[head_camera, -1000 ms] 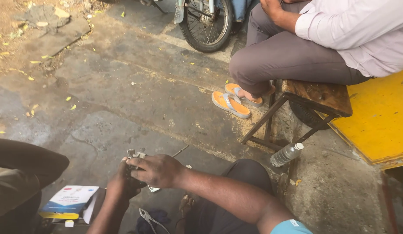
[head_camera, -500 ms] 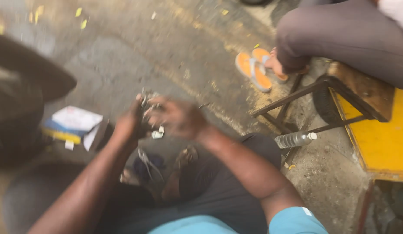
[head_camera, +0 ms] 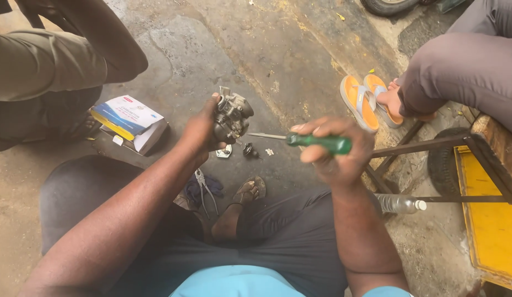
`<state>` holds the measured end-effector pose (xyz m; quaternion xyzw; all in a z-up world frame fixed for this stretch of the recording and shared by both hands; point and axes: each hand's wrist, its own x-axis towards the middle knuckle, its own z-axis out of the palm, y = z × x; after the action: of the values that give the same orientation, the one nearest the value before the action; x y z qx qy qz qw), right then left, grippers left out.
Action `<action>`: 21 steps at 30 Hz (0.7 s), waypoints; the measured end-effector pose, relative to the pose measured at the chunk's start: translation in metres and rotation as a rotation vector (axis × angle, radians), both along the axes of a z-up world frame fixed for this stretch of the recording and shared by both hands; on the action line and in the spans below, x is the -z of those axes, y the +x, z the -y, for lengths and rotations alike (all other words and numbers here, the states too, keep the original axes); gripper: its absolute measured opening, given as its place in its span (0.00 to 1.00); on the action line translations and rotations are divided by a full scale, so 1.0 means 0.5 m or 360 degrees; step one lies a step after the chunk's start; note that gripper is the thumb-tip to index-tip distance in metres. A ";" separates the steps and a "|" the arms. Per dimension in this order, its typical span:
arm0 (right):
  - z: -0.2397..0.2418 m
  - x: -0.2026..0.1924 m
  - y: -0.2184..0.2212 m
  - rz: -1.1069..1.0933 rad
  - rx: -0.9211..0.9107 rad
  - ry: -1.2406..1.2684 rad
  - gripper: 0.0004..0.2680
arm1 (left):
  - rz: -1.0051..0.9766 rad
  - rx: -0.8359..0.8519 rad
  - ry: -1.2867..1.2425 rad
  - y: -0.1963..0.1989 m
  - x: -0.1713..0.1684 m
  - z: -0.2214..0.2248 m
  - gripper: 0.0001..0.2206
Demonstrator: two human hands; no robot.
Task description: Repairing and adjusting a motorcycle carburetor using tools.
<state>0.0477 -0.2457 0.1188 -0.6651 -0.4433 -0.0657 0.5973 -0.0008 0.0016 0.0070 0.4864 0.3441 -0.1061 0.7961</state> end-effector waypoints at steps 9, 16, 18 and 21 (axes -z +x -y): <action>-0.039 0.013 -0.043 0.0195 0.0018 -0.0066 0.11 | -0.0052 0.0071 0.0019 0.003 -0.009 0.008 0.31; -0.041 0.023 -0.043 0.0176 -0.0071 -0.0143 0.09 | -0.0049 0.0116 -0.0005 -0.004 -0.029 0.009 0.31; -0.044 0.025 -0.043 0.0207 -0.0075 -0.0152 0.09 | -0.0034 0.0113 -0.0022 -0.002 -0.021 0.010 0.30; -0.046 0.024 -0.044 0.0253 -0.0079 -0.0163 0.09 | -0.0018 0.0110 -0.0046 -0.003 -0.020 0.012 0.30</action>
<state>0.0260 -0.2225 0.1067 -0.6763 -0.5084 -0.0805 0.5269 -0.0023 -0.0044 0.0170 0.4859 0.3299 -0.1414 0.7969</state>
